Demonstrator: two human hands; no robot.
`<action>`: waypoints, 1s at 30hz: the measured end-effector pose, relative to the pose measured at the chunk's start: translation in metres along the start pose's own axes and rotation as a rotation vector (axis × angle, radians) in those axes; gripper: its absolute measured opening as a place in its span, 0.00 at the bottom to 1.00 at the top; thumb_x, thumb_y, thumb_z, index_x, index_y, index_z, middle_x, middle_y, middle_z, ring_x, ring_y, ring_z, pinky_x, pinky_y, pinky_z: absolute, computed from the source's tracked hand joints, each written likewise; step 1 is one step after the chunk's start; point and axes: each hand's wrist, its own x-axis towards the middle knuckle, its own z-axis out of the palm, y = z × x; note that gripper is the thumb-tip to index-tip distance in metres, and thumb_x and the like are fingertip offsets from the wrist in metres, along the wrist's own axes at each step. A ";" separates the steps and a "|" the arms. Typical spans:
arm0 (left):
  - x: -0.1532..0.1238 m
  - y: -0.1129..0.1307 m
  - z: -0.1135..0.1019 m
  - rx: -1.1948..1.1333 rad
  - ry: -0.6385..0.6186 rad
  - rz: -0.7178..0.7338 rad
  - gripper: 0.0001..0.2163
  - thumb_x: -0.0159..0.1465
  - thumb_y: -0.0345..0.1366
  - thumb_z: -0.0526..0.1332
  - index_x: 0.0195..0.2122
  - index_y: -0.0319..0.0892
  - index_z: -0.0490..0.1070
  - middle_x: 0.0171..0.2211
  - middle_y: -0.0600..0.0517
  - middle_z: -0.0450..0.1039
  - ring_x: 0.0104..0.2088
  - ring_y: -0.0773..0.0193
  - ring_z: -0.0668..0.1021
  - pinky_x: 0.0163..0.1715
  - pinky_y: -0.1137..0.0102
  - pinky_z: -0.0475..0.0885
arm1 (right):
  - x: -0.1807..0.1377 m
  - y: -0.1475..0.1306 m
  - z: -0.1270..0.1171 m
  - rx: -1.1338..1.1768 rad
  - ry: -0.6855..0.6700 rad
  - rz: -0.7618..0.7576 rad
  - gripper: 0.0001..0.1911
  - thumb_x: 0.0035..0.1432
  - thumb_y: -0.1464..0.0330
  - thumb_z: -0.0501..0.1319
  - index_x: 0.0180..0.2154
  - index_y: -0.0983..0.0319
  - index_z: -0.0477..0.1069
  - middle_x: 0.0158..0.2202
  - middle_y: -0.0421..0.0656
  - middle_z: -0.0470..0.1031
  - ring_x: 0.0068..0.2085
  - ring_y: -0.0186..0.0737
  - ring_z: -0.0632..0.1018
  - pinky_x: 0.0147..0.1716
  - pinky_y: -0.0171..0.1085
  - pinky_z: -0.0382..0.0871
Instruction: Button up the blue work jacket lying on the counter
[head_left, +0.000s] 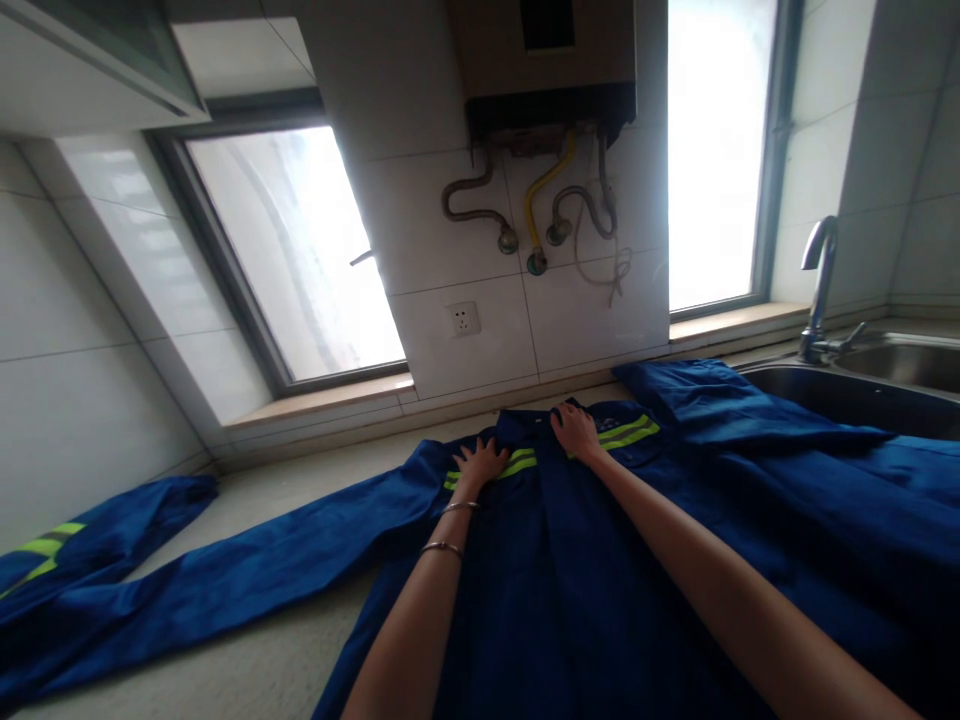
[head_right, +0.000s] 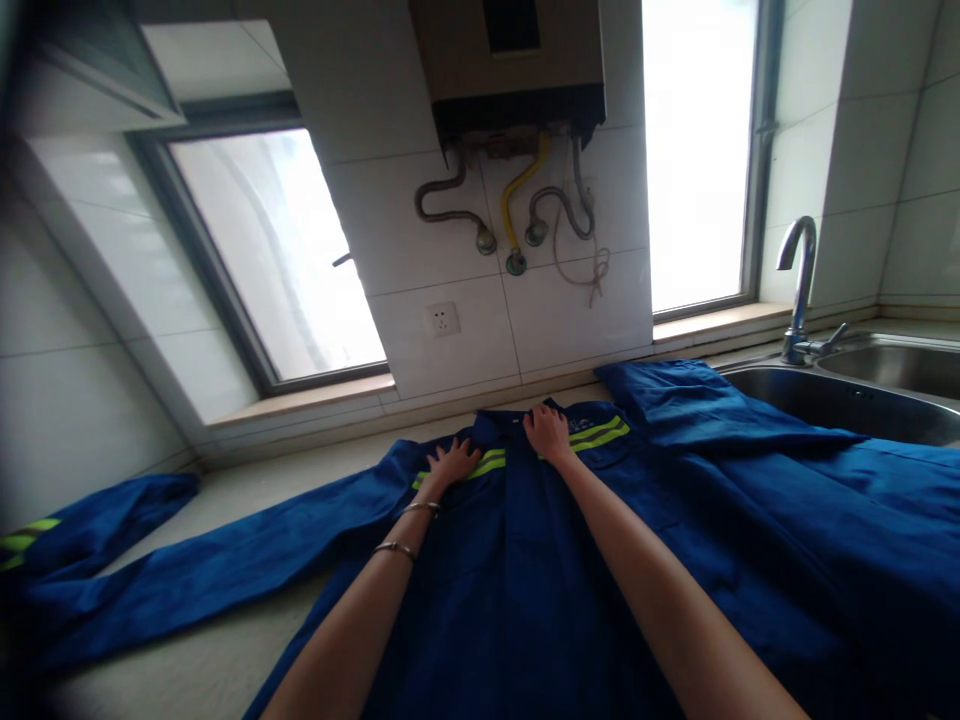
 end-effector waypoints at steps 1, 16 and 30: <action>0.000 0.000 0.001 0.004 0.006 0.007 0.28 0.63 0.52 0.40 0.60 0.45 0.56 0.63 0.39 0.49 0.60 0.32 0.53 0.51 0.36 0.47 | 0.002 0.005 -0.004 0.005 0.029 0.017 0.24 0.66 0.62 0.39 0.57 0.62 0.61 0.57 0.51 0.61 0.54 0.45 0.65 0.53 0.40 0.53; -0.004 -0.007 -0.004 -0.054 -0.041 -0.104 0.31 0.60 0.58 0.41 0.62 0.53 0.51 0.66 0.49 0.40 0.61 0.28 0.44 0.46 0.28 0.45 | 0.011 0.049 0.002 -0.048 -0.091 0.239 0.26 0.62 0.56 0.46 0.58 0.59 0.60 0.55 0.53 0.64 0.56 0.53 0.62 0.52 0.53 0.50; -0.015 0.016 -0.013 0.135 0.261 0.482 0.36 0.54 0.27 0.52 0.64 0.44 0.43 0.66 0.53 0.39 0.65 0.59 0.39 0.62 0.59 0.40 | 0.040 0.035 0.001 0.030 0.077 0.179 0.20 0.56 0.67 0.53 0.50 0.62 0.70 0.50 0.51 0.68 0.54 0.50 0.63 0.50 0.44 0.55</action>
